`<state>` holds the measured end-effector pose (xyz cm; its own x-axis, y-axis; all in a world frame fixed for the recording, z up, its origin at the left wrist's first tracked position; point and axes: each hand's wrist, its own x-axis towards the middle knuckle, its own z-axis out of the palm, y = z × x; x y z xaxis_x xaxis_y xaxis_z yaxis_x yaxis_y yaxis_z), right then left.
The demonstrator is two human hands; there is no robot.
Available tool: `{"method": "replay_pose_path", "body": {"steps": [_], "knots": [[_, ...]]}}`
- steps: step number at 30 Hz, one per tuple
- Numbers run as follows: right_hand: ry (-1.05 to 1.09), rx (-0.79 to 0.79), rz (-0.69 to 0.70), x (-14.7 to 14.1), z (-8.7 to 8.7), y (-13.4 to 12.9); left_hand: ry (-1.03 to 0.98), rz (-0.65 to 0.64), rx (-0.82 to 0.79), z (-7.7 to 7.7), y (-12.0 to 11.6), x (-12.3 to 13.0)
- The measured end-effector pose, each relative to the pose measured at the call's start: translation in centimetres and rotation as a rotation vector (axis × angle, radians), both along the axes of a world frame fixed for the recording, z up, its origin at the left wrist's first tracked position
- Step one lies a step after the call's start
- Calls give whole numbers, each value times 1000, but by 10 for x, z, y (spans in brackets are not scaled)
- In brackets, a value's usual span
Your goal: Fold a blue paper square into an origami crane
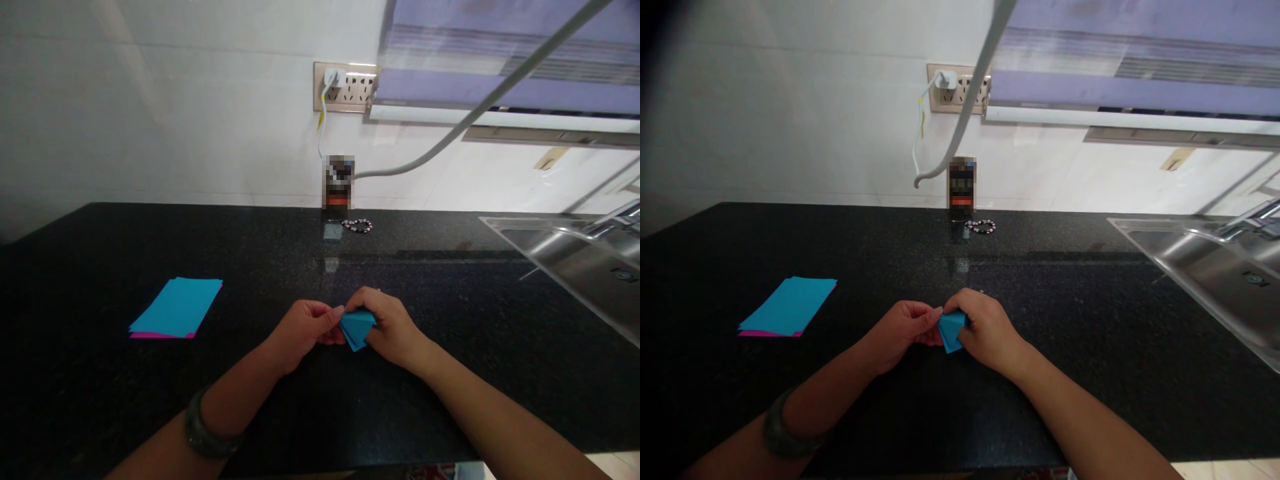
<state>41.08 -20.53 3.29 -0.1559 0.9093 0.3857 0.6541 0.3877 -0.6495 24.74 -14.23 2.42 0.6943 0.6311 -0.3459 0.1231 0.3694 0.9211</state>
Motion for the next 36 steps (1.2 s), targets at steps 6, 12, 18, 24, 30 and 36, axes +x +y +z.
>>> {"method": "replay_pose_path", "body": {"steps": [6,12,18,24,30,36], "knots": [[340,-185,-120,-6,-3,2,-39,65,0,-2,2,-1],[775,-444,-175,-6,1,7,-59,320,98,-1,5,1],[811,-588,-84,-6,1,7,-47,415,195,0,6,2],[865,-396,-166,-6,1,7,-5,247,242,5,1,3],[843,-294,-56,-12,2,4,-19,59,197,3,-4,3],[900,-489,-29,-20,-1,4,-7,85,223,0,-5,3]]}}
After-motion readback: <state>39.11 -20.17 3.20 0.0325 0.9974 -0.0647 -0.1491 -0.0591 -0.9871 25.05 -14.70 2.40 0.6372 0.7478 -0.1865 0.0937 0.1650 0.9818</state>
